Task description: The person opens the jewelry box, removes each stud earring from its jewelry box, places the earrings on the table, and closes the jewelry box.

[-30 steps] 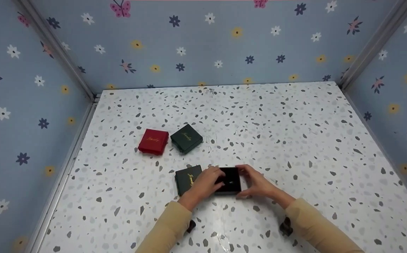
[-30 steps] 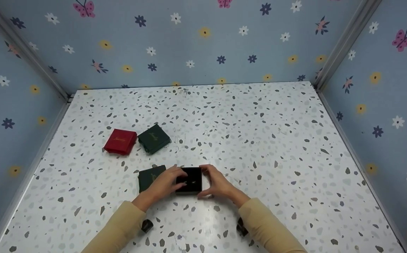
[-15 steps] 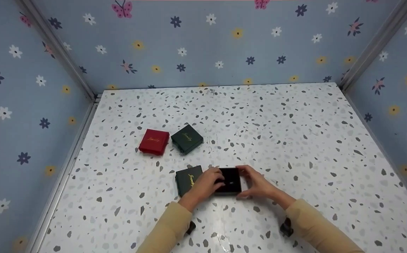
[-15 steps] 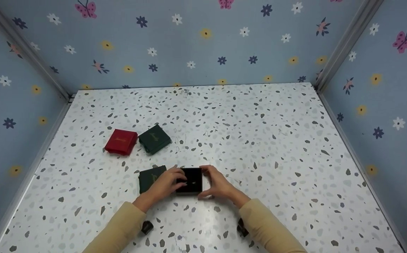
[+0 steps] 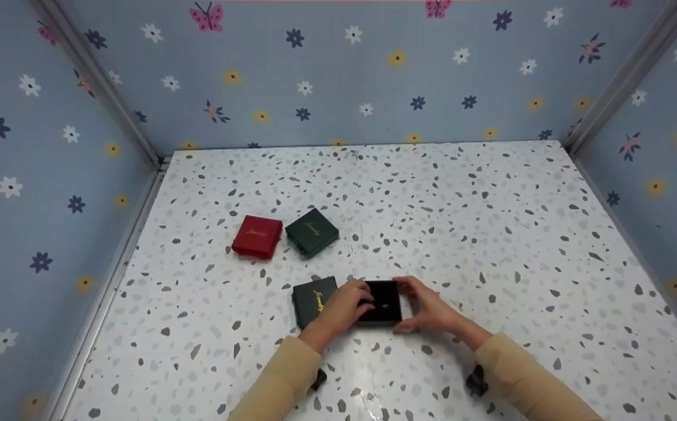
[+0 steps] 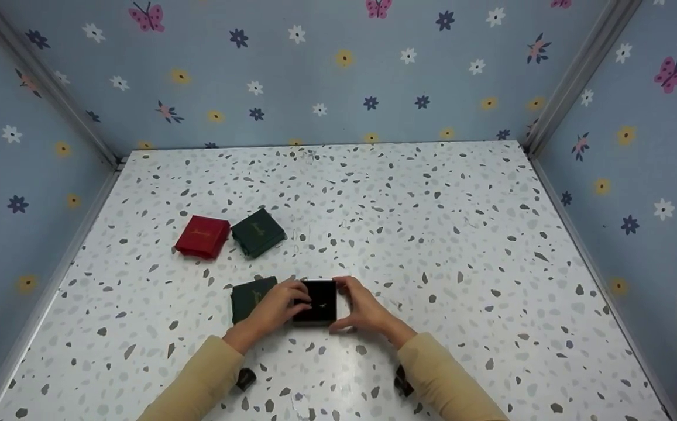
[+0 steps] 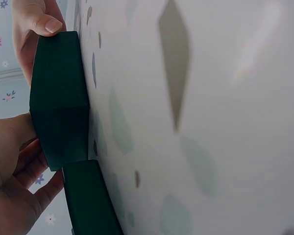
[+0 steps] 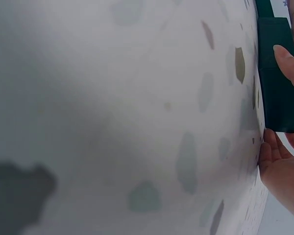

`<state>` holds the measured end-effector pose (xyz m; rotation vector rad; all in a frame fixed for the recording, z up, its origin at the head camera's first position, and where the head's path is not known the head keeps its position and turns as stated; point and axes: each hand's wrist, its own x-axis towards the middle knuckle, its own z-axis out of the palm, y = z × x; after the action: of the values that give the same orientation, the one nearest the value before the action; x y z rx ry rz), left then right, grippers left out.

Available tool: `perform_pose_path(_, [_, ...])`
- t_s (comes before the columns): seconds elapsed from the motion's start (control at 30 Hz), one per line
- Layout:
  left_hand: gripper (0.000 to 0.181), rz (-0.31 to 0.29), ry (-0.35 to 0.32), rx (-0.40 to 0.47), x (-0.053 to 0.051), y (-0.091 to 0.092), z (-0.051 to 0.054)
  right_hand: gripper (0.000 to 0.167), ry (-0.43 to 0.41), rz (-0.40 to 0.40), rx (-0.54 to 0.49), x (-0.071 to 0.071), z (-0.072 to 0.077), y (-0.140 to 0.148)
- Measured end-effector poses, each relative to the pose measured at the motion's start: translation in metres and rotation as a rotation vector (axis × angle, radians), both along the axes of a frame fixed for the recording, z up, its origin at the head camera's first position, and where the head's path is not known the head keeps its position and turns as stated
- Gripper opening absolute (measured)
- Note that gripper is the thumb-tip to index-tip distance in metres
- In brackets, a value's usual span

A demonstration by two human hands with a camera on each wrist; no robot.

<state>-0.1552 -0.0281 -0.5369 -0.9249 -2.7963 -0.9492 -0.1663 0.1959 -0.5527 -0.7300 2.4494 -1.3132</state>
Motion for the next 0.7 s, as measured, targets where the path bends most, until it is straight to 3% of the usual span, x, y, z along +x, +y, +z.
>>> perform_pose_path(0.23, [0.008, -0.013, 0.033, 0.017, 0.000, 0.000, -0.001, 0.093, 0.020, 0.006, -0.004, 0.001, 0.002, -0.002])
perform_pose_path(0.47, [0.006, 0.001, 0.006, 0.038, 0.000, 0.000, -0.001, 0.088, 0.006, 0.019, -0.035, 0.012, 0.033, -0.009])
perform_pose_path(0.7, [0.005, 0.019, 0.003, 0.002, -0.001, 0.001, -0.001, 0.087, 0.010, 0.023, -0.024, 0.014, 0.039, -0.011])
